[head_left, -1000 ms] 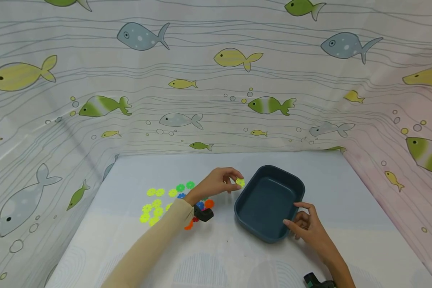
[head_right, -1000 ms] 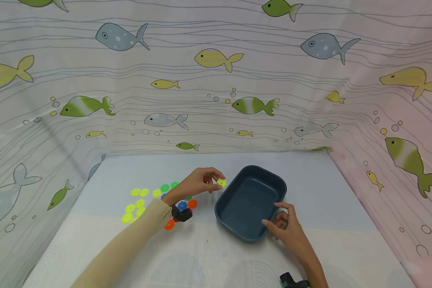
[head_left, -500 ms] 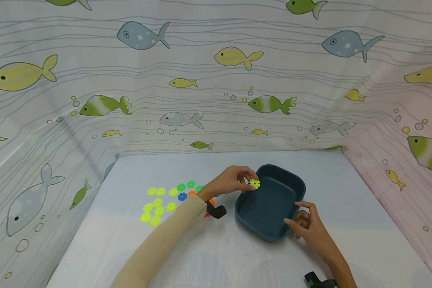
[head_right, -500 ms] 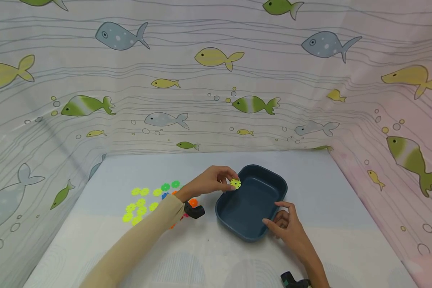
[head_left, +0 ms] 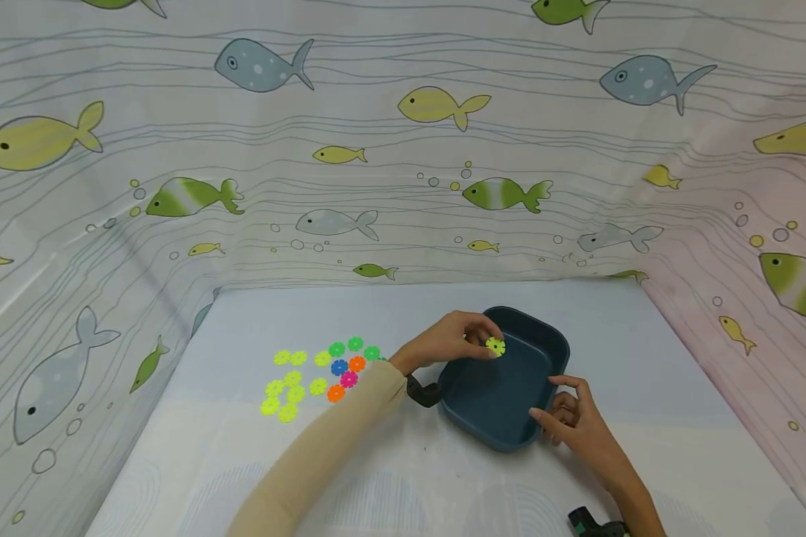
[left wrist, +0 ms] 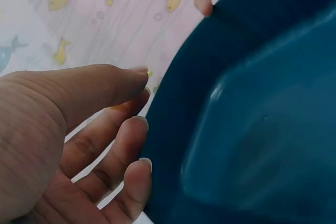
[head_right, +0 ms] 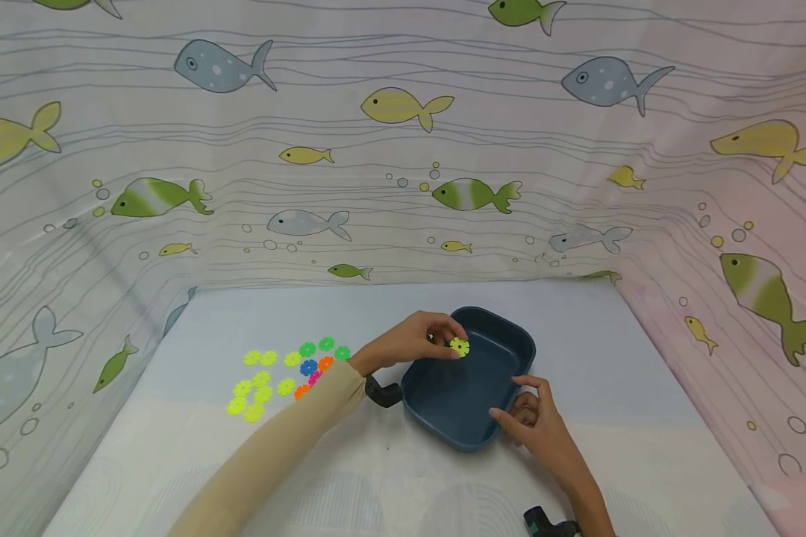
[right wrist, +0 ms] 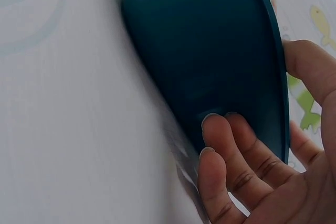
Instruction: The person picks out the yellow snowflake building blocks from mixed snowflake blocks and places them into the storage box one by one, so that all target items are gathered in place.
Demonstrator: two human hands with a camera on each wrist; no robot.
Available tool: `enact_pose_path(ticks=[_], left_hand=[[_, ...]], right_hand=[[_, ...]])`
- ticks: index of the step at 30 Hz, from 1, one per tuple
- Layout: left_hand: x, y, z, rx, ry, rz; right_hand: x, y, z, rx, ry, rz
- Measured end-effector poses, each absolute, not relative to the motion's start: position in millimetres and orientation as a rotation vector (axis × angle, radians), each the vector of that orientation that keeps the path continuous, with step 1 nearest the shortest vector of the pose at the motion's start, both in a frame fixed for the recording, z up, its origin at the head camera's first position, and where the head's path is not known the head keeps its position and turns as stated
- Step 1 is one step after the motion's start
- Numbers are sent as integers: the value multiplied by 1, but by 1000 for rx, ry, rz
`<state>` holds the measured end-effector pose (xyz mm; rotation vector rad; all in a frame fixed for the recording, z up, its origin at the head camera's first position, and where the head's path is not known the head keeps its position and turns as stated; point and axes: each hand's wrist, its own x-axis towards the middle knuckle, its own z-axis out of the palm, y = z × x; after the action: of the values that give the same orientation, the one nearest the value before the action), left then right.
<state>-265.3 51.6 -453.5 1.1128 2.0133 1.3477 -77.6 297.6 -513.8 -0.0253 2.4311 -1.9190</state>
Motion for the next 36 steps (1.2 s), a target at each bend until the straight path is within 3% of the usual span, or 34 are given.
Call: enact_pose_path(ticks=[36], left_hand=[[-264, 132, -479, 1088, 2009, 1233]], right_hand=[[-78, 297, -514, -31, 2431, -1909]])
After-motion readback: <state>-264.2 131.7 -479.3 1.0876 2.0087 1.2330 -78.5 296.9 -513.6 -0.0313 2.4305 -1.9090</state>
